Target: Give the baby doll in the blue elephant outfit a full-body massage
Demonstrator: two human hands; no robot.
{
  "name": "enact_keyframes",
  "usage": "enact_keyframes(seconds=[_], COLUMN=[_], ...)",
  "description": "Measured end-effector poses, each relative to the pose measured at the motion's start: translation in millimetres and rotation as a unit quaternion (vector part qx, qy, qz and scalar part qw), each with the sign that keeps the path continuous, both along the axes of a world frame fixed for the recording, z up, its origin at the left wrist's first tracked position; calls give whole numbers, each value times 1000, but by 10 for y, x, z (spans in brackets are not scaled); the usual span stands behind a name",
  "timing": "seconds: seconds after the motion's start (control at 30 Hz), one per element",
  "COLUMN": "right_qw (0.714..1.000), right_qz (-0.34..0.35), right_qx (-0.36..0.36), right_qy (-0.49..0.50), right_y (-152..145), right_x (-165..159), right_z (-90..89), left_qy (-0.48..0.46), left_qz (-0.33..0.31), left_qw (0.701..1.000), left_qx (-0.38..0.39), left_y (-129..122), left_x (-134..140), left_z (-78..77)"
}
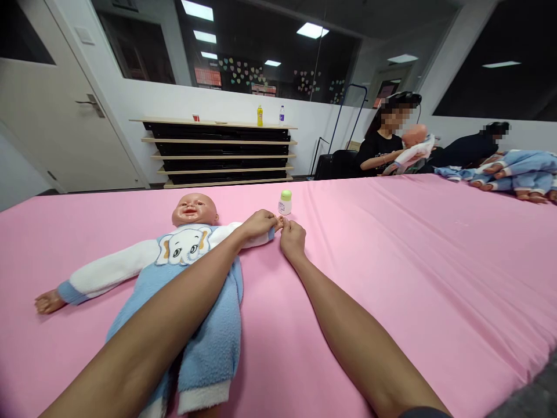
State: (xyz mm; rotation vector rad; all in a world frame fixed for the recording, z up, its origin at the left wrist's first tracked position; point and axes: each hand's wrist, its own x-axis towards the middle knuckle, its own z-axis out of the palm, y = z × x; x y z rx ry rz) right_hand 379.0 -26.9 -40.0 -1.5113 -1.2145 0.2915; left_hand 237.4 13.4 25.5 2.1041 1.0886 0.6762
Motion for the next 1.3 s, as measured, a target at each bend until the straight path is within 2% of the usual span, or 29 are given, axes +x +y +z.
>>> enact_keyframes(seconds=[0.43,0.57,0.77,0.93,1.07,1.3], right_qw=[989,992,998,1000,1000,999], right_qz=[119,85,29,10,10,19], right_qx=[57,32,2,-2,-17,-36], right_qy=[73,89,59,8,-22,-29], right_y=[-112,-86,-38,-56,-78,-108], right_x=[-73,-52,-36,-44,-47,-60], right_z=[111,88,23,29,52,99], left_qy=[-20,-10,2,9,15,18], left_qz=[58,64,58,34,39,45], left_qw=[998,998,998,999,999,999], left_qx=[16,16,20,12,11,19], left_y=[5,9,4,-18,-10,5], left_x=[1,2,4,0,-2,6], left_z=[6,-12,-36,-32,-34,-25])
